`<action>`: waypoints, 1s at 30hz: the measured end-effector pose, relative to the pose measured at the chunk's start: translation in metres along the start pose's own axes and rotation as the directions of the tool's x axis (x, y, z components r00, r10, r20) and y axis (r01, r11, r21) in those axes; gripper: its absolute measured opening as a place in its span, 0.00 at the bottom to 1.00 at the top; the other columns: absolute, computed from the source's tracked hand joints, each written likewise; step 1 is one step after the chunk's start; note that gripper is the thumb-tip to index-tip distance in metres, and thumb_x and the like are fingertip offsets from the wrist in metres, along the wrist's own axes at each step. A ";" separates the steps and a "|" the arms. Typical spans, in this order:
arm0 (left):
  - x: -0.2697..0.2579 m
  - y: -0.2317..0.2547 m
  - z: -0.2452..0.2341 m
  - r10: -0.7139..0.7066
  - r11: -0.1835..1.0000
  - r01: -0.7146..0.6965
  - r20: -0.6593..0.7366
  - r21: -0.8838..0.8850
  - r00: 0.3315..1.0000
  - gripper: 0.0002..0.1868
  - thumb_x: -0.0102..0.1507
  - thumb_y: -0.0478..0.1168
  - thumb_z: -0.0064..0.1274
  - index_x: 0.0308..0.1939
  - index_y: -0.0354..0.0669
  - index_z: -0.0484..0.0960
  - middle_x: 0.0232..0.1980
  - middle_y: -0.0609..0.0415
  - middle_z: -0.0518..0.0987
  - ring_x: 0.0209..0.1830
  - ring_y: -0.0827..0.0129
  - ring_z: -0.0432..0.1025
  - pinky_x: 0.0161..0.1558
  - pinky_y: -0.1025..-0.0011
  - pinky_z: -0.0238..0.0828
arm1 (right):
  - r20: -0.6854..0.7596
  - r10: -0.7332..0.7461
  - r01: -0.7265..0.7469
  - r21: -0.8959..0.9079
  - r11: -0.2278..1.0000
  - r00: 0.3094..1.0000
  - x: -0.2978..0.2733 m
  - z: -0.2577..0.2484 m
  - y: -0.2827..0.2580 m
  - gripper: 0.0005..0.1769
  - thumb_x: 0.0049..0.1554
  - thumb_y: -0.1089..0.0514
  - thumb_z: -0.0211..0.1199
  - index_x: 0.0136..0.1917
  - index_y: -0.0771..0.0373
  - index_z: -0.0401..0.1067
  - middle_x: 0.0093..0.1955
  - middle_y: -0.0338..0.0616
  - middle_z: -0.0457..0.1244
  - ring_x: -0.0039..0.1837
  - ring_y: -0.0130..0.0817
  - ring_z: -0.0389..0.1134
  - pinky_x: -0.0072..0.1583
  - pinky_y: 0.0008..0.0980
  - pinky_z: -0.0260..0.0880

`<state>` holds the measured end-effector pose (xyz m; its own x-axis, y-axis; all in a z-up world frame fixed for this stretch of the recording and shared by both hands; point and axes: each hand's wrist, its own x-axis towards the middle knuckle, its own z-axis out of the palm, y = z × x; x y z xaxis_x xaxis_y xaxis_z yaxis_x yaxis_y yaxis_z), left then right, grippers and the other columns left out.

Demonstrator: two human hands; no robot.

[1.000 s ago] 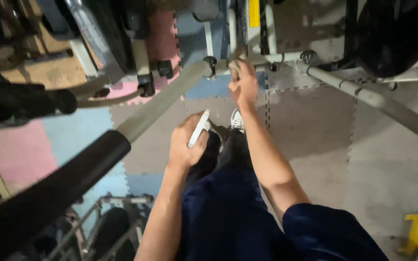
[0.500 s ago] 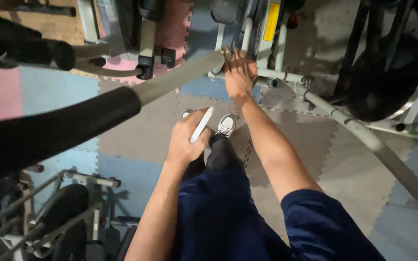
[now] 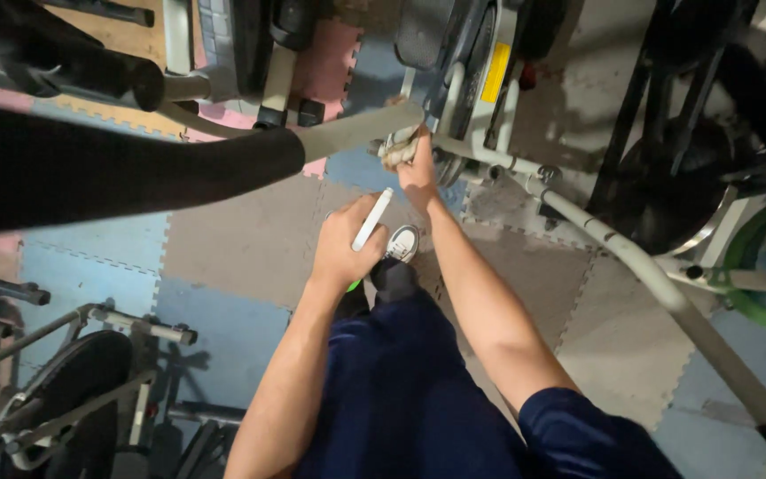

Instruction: Cleaning an elliptical trainer using a spray bottle and a cloth.

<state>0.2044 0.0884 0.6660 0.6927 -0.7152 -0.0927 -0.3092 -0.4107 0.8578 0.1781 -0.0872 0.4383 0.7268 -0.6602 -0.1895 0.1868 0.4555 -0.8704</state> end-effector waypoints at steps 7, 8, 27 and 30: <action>-0.007 -0.002 -0.013 0.045 0.999 -0.045 -0.035 0.008 0.998 0.12 0.55 0.38 0.51 0.41 0.38 0.78 0.35 0.37 0.78 0.37 0.38 0.73 0.41 0.49 0.71 | 0.089 0.105 -0.059 -0.415 0.908 0.990 0.002 0.022 -0.088 0.29 0.54 0.76 0.55 0.68 0.64 0.64 0.55 0.47 0.69 0.53 0.39 0.75 0.52 0.38 0.76; -0.009 0.000 -0.015 0.047 0.999 -0.046 -0.041 0.005 0.998 0.12 0.55 0.38 0.51 0.41 0.38 0.78 0.35 0.37 0.78 0.37 0.38 0.73 0.41 0.49 0.71 | 0.095 0.103 -0.055 -0.418 0.907 0.990 -0.006 0.033 -0.113 0.29 0.54 0.76 0.55 0.68 0.64 0.64 0.55 0.47 0.69 0.53 0.39 0.75 0.52 0.38 0.76; -0.025 0.082 -0.063 0.181 0.983 -0.184 -0.207 0.006 0.961 0.12 0.56 0.38 0.50 0.43 0.40 0.80 0.36 0.41 0.78 0.38 0.41 0.74 0.40 0.52 0.71 | 0.191 -0.161 0.224 -0.380 0.898 0.968 -0.005 0.037 -0.140 0.24 0.52 0.78 0.53 0.62 0.68 0.66 0.47 0.50 0.66 0.42 0.35 0.72 0.41 0.34 0.74; -0.012 0.101 -0.064 0.207 0.978 -0.195 -0.237 0.073 0.949 0.10 0.56 0.39 0.52 0.39 0.39 0.77 0.35 0.41 0.78 0.37 0.41 0.74 0.38 0.50 0.71 | 0.191 -0.068 0.133 -0.352 0.927 0.979 -0.010 0.029 -0.141 0.28 0.49 0.80 0.52 0.63 0.68 0.63 0.47 0.48 0.66 0.42 0.34 0.71 0.40 0.32 0.73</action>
<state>0.2062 0.0918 0.7861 0.7479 -0.6298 0.2098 -0.4855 -0.3034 0.8199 0.1634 -0.1277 0.5758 0.8250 -0.5637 -0.0395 0.0374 0.1243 -0.9915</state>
